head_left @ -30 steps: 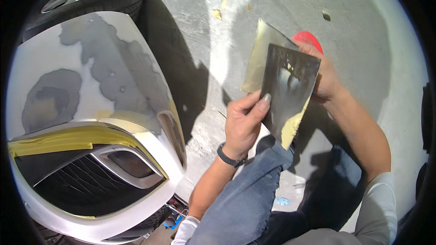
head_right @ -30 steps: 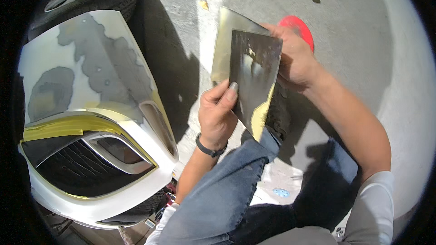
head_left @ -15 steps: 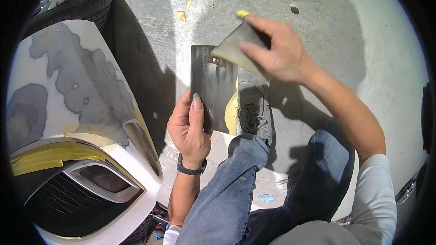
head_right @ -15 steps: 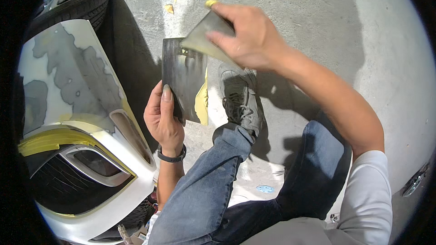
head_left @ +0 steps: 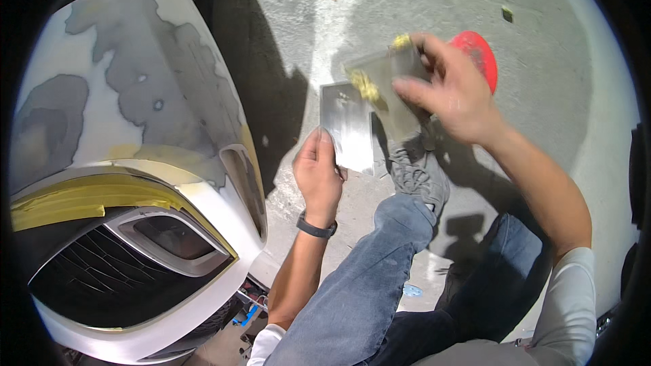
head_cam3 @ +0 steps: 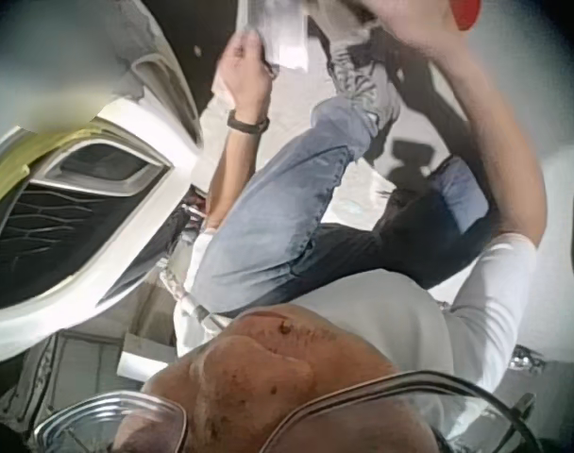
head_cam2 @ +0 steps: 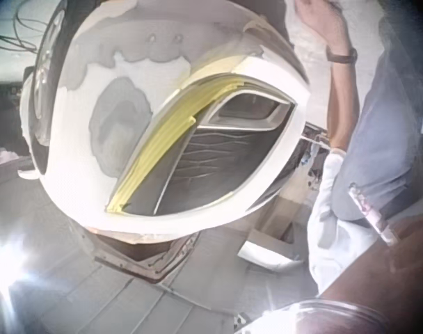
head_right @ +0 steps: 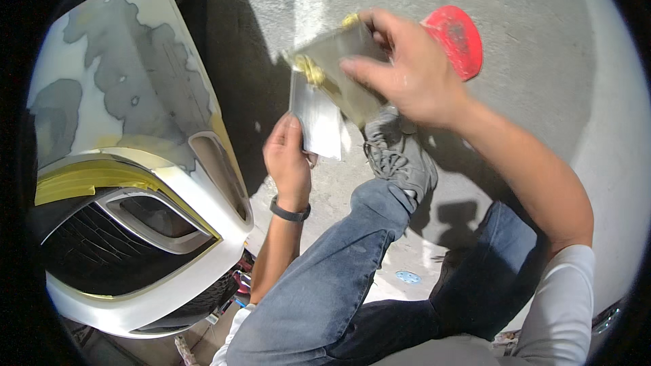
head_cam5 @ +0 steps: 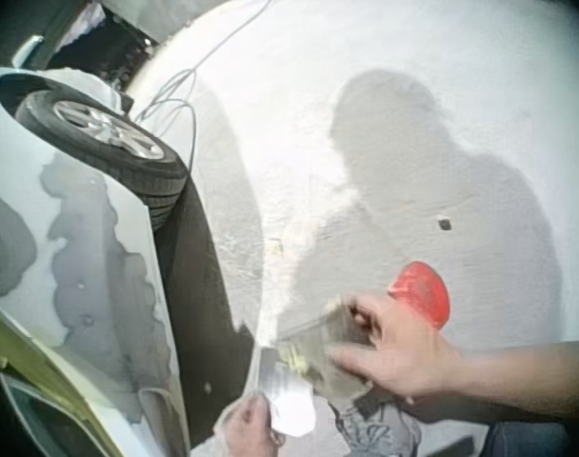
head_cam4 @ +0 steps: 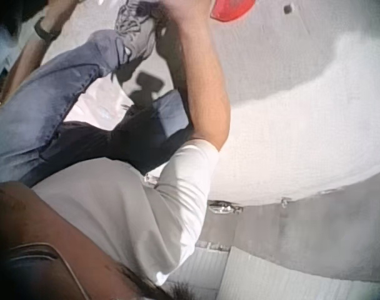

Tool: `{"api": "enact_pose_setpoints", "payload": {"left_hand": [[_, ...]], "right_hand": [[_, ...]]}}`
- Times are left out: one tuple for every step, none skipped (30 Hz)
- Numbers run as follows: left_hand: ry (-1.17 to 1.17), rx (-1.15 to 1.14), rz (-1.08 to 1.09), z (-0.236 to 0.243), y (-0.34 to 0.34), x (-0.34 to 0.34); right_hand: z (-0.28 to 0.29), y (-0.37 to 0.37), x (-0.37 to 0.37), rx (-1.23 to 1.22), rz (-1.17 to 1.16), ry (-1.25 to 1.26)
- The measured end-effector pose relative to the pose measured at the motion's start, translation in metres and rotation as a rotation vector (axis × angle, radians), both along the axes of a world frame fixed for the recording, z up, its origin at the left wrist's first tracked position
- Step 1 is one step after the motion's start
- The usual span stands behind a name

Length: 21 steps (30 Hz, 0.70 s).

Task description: The person applies yellow body filler to the front bumper of a white car using a red spreader and a metal putty knife. They smooth the filler along the bumper edge and around the headlight area, then scrape excess material from the tools.

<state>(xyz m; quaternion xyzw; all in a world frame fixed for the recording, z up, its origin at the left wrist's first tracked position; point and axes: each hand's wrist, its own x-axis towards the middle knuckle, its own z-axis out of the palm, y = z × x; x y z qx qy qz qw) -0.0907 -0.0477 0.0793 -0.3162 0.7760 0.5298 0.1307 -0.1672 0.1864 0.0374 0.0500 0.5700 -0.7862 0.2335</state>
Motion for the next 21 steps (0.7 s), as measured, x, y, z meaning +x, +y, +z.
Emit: {"api": "enact_pose_setpoints", "payload": {"left_hand": [[-0.069,0.017,0.048,-0.005,-0.001,0.008],[-0.177,0.042,0.103,-0.009,-0.002,0.015],[-0.191,0.061,0.115,-0.012,-0.002,0.023],[-0.193,0.073,0.102,-0.014,-0.003,0.029],[-0.171,0.075,0.088,-0.015,-0.005,0.035],[-0.216,0.042,0.123,-0.015,-0.007,0.039],[-0.211,0.030,0.116,-0.015,-0.009,0.043],[-0.211,0.030,0.135,-0.013,-0.013,0.045],[-0.192,0.035,0.148,-0.012,-0.017,0.047],[-0.165,0.065,0.146,-0.009,-0.022,0.048],[-0.160,0.051,0.197,-0.008,-0.026,0.049],[-0.159,0.079,0.206,-0.006,-0.031,0.051],[-0.157,0.088,0.211,-0.005,-0.035,0.052],[-0.170,0.076,0.234,-0.004,-0.038,0.054],[-0.155,0.098,0.239,-0.004,-0.041,0.055],[-0.156,0.105,0.256,-0.004,-0.043,0.057],[-0.149,0.123,0.266,-0.005,-0.044,0.057],[-0.160,0.110,0.279,-0.006,-0.045,0.058],[-0.161,0.103,0.284,-0.008,-0.044,0.058],[-0.160,0.102,0.288,-0.009,-0.045,0.057],[-0.170,0.076,0.279,-0.010,-0.044,0.055]], "right_hand": [[-0.003,-0.008,-0.013,-0.067,0.015,0.023],[-0.004,-0.021,-0.025,-0.099,-0.017,0.014],[-0.006,-0.040,-0.037,-0.099,-0.033,0.183],[-0.004,-0.066,-0.044,-0.213,-0.143,0.153],[-0.004,-0.083,-0.050,-0.197,-0.155,0.258],[-0.004,-0.104,-0.057,-0.110,-0.263,0.406],[-0.005,-0.121,-0.066,-0.088,-0.411,0.629],[-0.004,-0.139,-0.077,-0.129,-0.492,0.723],[-0.005,-0.151,-0.084,-0.058,-0.508,0.770],[-0.004,-0.161,-0.090,0.009,-0.542,0.819],[-0.003,-0.169,-0.095,0.015,-0.557,0.813],[0.001,-0.177,-0.097,0.012,-0.592,0.821],[0.003,-0.181,-0.096,0.009,-0.632,0.828],[0.005,-0.183,-0.092,-0.002,-0.649,0.816],[0.009,-0.185,-0.084,-0.011,-0.664,0.804],[0.011,-0.185,-0.076,-0.011,-0.665,0.791],[0.013,-0.182,-0.066,-0.045,-0.657,0.779],[0.014,-0.180,-0.059,-0.082,-0.698,0.808],[0.013,-0.173,-0.054,-0.071,-0.669,0.825],[0.012,-0.168,-0.053,-0.056,-0.671,0.875],[0.010,-0.163,-0.057,-0.092,-0.596,0.829]]}}
